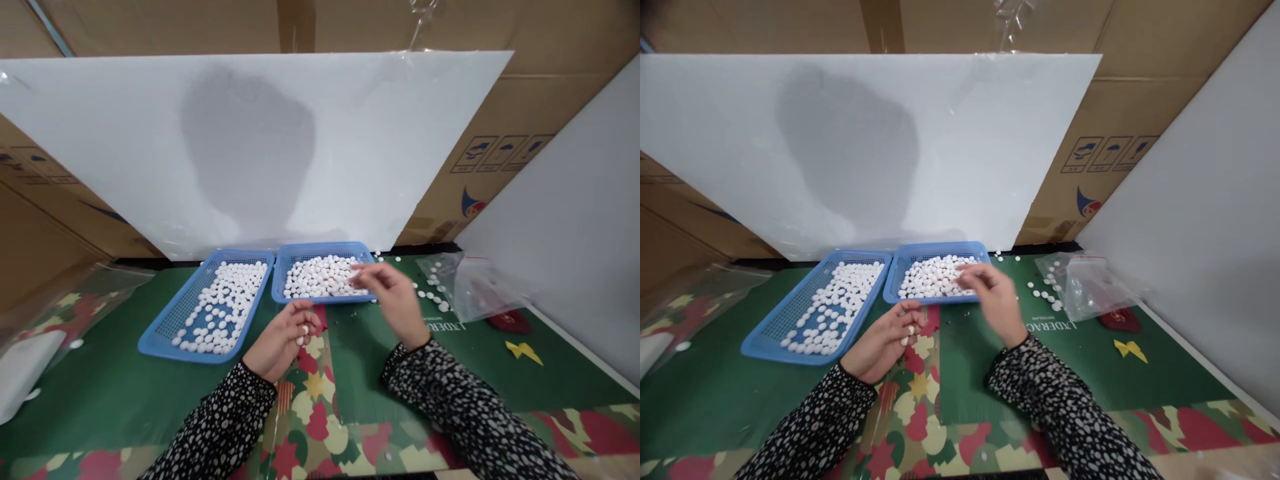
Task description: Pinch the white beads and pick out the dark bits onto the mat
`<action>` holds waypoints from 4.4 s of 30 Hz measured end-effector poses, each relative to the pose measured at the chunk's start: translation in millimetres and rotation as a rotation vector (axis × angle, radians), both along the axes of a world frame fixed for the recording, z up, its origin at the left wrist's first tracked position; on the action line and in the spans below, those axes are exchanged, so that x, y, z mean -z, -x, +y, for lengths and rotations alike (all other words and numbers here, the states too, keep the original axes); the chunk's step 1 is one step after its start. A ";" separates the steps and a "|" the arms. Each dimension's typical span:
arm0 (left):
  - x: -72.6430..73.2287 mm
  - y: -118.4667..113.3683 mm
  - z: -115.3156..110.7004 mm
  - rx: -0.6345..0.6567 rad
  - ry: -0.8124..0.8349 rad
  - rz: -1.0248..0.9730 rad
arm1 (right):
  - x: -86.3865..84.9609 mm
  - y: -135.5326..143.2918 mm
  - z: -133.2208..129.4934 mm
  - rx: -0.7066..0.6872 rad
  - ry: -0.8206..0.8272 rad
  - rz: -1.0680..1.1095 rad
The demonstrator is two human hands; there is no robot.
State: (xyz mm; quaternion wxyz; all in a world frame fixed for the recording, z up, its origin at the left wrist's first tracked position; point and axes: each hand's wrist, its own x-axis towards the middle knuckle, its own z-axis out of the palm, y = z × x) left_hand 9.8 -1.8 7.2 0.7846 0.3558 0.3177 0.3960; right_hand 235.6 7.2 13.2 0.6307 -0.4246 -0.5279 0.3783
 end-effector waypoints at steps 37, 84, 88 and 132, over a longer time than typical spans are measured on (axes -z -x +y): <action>6.1 -3.0 1.0 -0.226 -0.113 0.169 | 13.7 61.3 -31.0 -0.148 -0.125 -0.225; 9.1 -20.3 6.9 -0.308 -0.252 0.291 | -39.3 -53.4 -148.4 -0.859 0.392 -0.274; 4.8 -20.4 7.3 -0.293 -0.280 0.292 | 31.0 -80.5 -208.9 -0.693 0.519 -0.608; 25.9 11.6 13.5 -0.289 -0.366 0.358 | 53.9 79.8 -34.0 -0.291 -0.066 -0.882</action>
